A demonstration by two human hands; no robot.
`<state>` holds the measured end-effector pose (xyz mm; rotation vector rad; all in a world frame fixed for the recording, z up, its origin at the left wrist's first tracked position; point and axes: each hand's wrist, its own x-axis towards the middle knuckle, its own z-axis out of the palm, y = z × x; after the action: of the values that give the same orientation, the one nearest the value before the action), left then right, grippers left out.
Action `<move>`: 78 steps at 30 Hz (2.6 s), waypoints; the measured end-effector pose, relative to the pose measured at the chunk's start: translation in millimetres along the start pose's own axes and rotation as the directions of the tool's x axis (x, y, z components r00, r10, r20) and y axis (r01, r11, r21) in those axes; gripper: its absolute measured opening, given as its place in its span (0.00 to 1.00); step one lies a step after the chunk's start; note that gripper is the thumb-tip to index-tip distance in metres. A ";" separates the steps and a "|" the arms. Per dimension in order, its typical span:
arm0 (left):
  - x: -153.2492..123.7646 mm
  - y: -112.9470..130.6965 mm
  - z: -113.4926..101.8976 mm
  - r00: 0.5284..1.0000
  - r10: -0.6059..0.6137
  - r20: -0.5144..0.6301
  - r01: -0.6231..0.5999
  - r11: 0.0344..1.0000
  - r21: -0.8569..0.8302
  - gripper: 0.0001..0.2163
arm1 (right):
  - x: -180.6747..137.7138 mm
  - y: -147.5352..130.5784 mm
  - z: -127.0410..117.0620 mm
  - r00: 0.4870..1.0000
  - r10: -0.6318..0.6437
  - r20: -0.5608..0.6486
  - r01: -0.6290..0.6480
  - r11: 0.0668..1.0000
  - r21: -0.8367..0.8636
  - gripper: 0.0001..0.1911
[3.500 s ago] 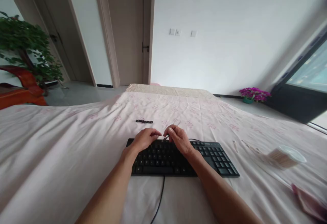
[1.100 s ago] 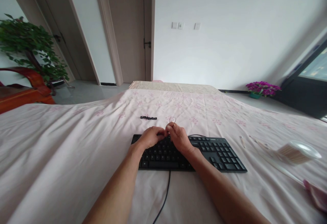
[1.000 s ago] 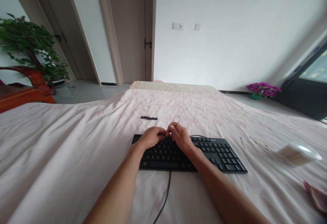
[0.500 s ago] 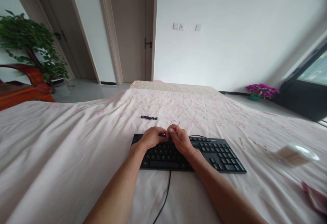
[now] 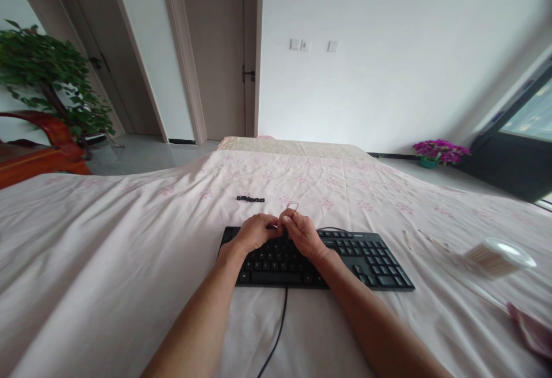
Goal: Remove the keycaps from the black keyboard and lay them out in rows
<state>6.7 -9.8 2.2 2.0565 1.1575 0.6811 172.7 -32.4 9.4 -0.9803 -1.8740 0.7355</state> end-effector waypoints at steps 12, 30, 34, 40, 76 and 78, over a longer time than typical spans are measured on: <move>3.1 0.5 4.0 0.996 0.076 -0.051 -0.070 0.990 0.120 0.09 | -2.3 0.0 -0.4 0.999 -0.032 -0.012 0.032 0.999 -0.034 0.18; 2.7 1.0 4.1 0.997 0.053 -0.052 -0.054 0.998 -0.029 0.06 | -4.3 -3.0 -0.8 0.985 -0.010 -0.171 0.020 0.998 0.057 0.18; 4.3 -2.2 6.2 0.998 0.023 -0.066 -0.037 0.975 -0.220 0.16 | -7.6 -5.0 -4.3 0.955 -0.047 -0.294 0.028 0.997 -0.068 0.17; 8.1 -10.4 4.1 0.984 -0.048 -0.170 -0.039 0.880 -0.474 0.24 | -6.3 -13.2 -8.7 0.953 -0.207 -0.223 0.104 0.911 -0.400 0.15; -12.5 -50.0 -52.6 0.922 -0.097 -0.374 0.072 0.994 -0.081 0.14 | 68.9 21.3 -4.7 0.918 0.375 -0.130 -0.376 0.716 -0.588 0.07; -16.9 -62.0 -56.6 0.922 -0.144 -0.360 0.121 0.989 -0.084 0.14 | 78.9 29.6 -1.3 0.911 0.388 -0.139 -0.389 0.700 -0.599 0.07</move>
<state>-73.9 15.8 -10.8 1.8263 1.4492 1.0497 159.4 50.2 20.0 -1.8433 -1.9631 0.3312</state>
